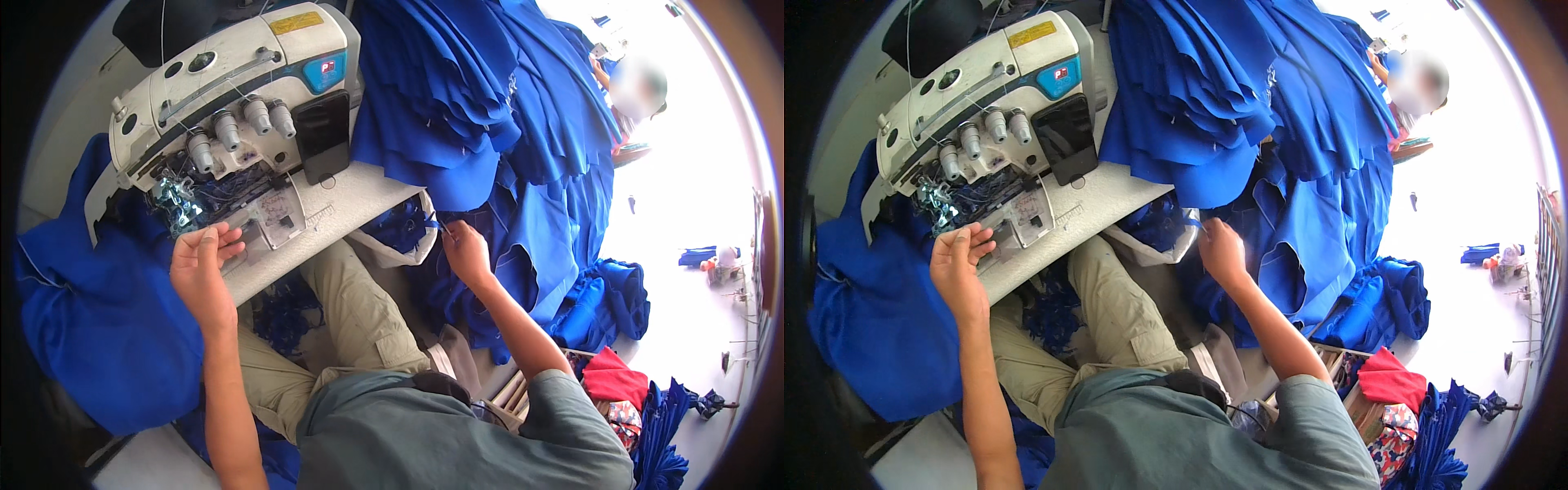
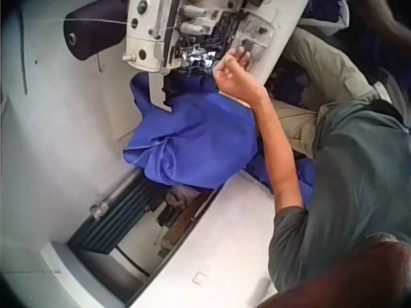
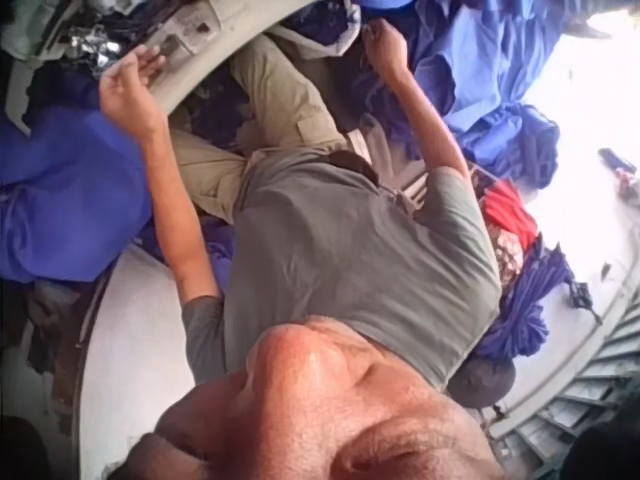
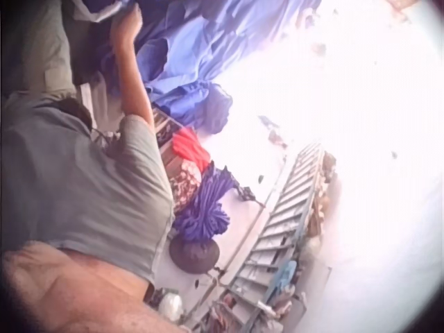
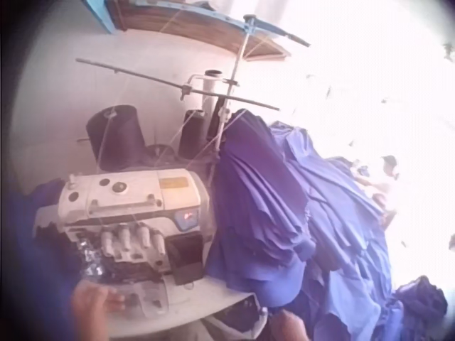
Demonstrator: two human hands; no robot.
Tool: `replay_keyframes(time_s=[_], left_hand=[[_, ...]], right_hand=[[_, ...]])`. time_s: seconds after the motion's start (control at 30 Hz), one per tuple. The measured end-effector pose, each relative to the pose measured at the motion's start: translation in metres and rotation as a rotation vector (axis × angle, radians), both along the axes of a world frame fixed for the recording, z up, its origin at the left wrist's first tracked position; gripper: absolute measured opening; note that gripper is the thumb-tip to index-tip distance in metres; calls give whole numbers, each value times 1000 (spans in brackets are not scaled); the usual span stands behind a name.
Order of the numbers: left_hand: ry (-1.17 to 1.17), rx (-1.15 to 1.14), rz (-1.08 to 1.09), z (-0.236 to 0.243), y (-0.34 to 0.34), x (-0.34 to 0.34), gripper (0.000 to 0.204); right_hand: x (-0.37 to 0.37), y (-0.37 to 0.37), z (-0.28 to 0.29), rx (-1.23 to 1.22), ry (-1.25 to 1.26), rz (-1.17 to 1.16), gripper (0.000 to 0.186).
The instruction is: The person threads a sewing machine with white thread, guiding it through the tension assembly and needle area. They use red-handled scissors to trim the thread and adjust the fabric under the presser foot.
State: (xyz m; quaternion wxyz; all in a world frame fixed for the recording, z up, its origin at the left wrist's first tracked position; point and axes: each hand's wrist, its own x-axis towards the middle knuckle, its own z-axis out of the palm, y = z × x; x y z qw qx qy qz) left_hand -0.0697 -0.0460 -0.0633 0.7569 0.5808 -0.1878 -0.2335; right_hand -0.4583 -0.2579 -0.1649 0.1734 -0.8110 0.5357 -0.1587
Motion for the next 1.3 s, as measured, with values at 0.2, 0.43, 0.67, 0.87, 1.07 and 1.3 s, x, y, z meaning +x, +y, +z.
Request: replay_keyframes(time_s=[0.2,0.43,0.67,0.87,1.07,1.3], left_hand=[[-6,11,-19,1,0,1,10],[-2,9,-13,-1,2,2,11],[-7,-8,-24,-2,1,2,11],[-10,-5,-24,-1,0,2,12],[-7,13,-18,1,1,-1,13],[-6,20,-28,5,3,-2,14]], right_hand=[[20,-38,-22,-69,62,46,19],[24,-46,-37,-1,157,24,20],[10,-65,-51,217,15,-57,20],[14,-65,-18,406,-78,-129,20],[8,-11,54,410,-221,-114,23],[107,79,116,586,-706,249,22]])
